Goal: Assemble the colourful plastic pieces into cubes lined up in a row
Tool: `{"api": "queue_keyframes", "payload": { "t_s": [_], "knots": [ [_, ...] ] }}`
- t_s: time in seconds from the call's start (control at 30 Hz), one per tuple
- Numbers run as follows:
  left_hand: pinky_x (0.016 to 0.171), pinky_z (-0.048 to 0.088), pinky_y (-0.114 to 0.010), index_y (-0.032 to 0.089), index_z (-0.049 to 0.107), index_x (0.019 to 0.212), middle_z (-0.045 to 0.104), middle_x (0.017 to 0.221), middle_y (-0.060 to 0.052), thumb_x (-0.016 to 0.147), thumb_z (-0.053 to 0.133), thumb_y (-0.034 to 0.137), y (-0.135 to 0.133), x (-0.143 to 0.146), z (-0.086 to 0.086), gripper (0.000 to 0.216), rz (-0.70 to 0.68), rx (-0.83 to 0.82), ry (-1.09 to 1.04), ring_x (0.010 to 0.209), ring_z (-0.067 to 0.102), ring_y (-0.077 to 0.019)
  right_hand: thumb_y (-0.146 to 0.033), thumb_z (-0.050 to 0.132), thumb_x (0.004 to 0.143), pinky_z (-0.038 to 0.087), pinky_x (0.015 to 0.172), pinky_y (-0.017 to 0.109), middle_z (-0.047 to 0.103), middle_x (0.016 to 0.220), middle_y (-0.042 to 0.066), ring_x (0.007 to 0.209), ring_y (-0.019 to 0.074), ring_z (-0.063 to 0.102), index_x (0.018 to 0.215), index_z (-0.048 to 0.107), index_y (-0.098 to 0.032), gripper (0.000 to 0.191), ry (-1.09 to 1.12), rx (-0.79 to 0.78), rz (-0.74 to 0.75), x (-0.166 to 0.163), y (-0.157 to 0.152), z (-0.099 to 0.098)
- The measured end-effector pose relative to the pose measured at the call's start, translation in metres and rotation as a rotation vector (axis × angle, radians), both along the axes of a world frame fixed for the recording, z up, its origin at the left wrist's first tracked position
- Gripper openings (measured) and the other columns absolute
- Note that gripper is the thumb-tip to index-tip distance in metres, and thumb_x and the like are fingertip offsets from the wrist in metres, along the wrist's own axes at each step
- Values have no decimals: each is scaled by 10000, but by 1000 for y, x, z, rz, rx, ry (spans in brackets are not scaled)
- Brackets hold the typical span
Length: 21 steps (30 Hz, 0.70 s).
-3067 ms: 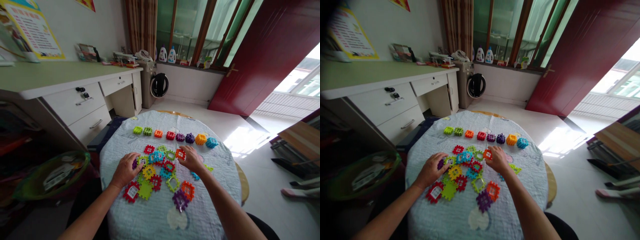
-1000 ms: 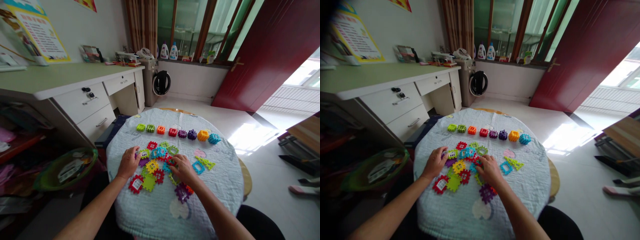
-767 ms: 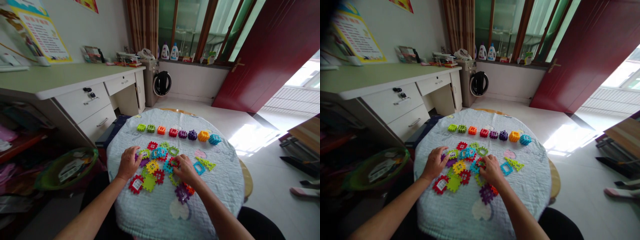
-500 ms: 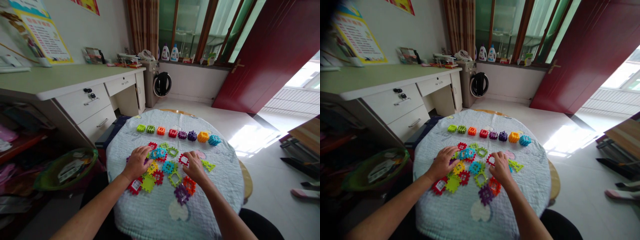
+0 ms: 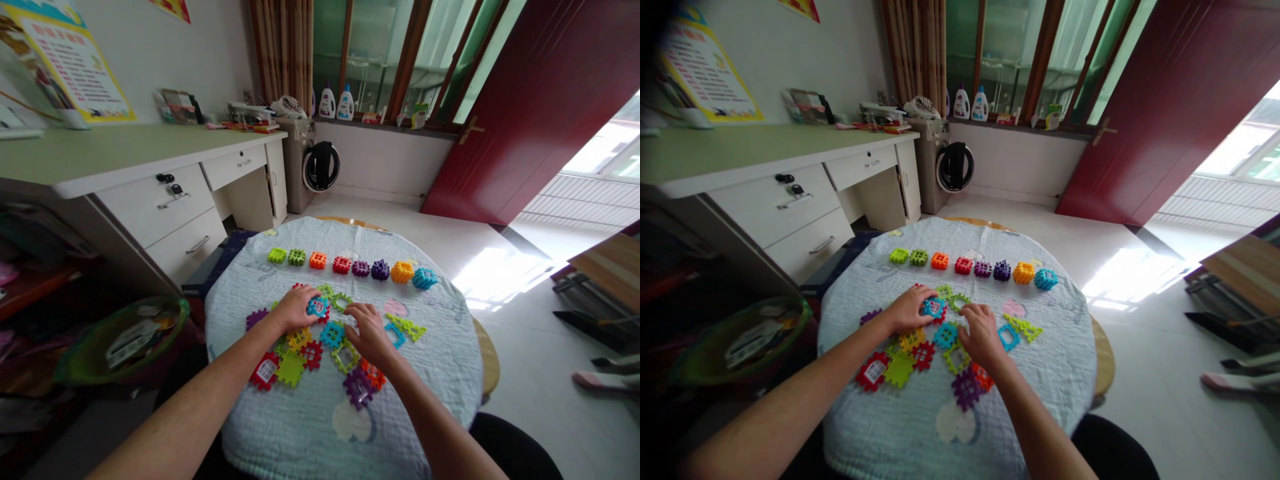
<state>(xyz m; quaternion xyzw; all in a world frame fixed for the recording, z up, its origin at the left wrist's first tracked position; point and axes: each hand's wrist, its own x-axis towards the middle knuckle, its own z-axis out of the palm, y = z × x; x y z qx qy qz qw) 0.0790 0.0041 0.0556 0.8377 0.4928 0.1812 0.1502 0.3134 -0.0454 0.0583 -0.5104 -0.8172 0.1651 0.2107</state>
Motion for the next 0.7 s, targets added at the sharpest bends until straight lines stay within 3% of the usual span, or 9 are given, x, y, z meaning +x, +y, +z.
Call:
{"api": "queue_keyframes", "payload": {
  "t_s": [0.1,0.27,0.53,0.63,0.7],
  "knots": [
    [926,479,-366,194,650,1023,679,1022,-71,694,612,186,-5,-2,2,331,34,39,-85,981,618,-229,-242,565,861,383,966,410,623,1238,79,1138,264,485,1173,607,-217,315,7,-7,48,-19,2,-4],
    [897,494,-357,205,639,1009,668,992,-57,720,561,125,-13,-14,0,310,100,51,-134,956,619,-210,-269,527,889,368,988,430,562,1355,81,1215,282,437,1293,545,-222,407,-54,-10,36,-42,7,-11],
    [1017,427,-425,204,625,1122,630,1186,-91,725,626,204,-29,-23,-7,397,96,56,-126,1125,560,-255,-316,633,810,376,940,410,635,1164,97,1097,293,484,1251,555,-220,458,-132,-88,22,-63,17,-2],
    [1010,423,-432,216,612,1158,658,1156,-79,770,631,273,-32,-23,-4,393,85,15,-131,1107,568,-257,-271,652,774,386,917,395,620,1146,104,1078,289,494,1228,566,-221,465,-112,-72,0,-67,23,-5],
    [984,432,-429,229,615,1154,674,1120,-70,806,608,309,-33,-21,-2,357,92,22,-144,1073,579,-251,-194,620,771,398,886,360,618,1095,94,1040,258,516,1138,599,-223,369,-70,-48,12,-67,27,-6]
  ]
}}
